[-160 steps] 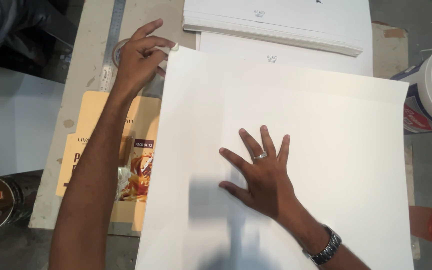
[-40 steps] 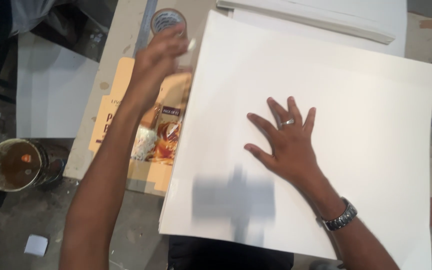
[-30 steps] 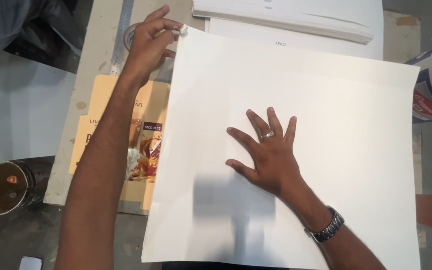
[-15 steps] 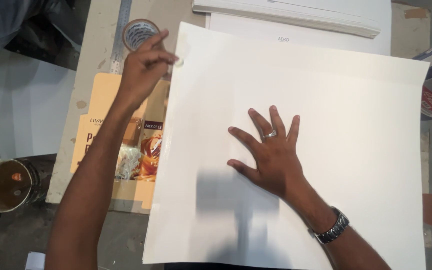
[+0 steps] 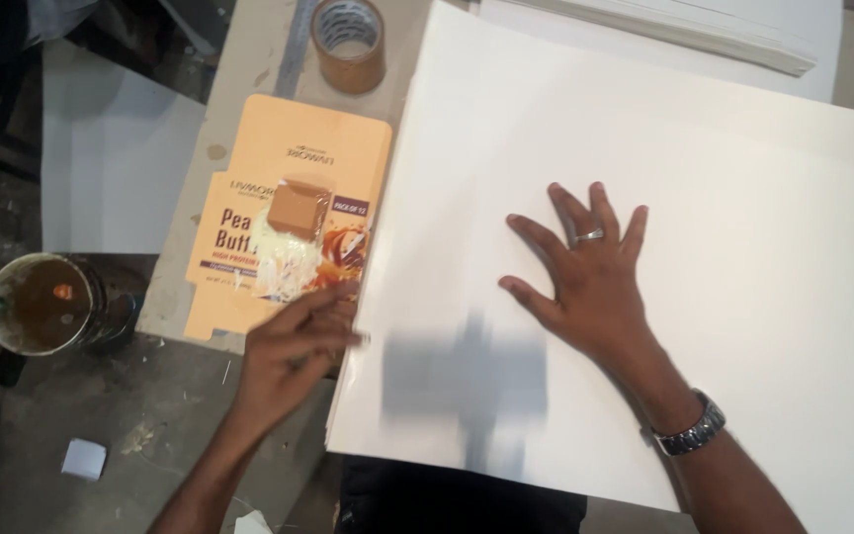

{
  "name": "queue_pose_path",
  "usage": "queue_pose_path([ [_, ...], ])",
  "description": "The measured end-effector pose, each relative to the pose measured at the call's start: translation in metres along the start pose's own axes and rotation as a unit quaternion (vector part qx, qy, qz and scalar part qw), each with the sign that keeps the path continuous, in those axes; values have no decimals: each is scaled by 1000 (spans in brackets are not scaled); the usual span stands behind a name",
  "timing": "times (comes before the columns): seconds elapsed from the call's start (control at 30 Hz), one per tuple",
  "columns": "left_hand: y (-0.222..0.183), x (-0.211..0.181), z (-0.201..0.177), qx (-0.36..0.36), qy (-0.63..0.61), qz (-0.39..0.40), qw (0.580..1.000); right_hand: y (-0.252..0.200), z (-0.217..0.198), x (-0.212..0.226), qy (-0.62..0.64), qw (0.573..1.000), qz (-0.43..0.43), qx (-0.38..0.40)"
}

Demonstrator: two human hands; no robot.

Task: The person folds large white paper sheets along pre-scored lines and organizes them on a work surface next to printed product packaging.

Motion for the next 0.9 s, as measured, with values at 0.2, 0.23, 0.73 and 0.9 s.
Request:
queue_pose_path([
  [0.2, -73, -30, -6, -1, -3, 50, 999, 1, -4, 0, 3, 1000, 8, -6],
  [0.23, -83, -34, -6, 1, 14, 57, 998, 0, -3, 0, 0, 1000, 8, -5],
  [0.73, -75, -38, -4, -9, -16, 45, 999, -5, -22, 15, -62, 989, -83, -104],
  [0.9, -87, -43, -7, -30, -100, 71, 992, -5, -29, 27, -69, 987, -88, -112],
])
Point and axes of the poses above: each hand's wrist, its own y-axis towards the middle knuckle, its own z-axis out of the palm, x = y × z, the point moved 7 cm from there along y, towards the middle knuckle, and after that the axes turned 5 degrees about -x, right-handed, at the moved point
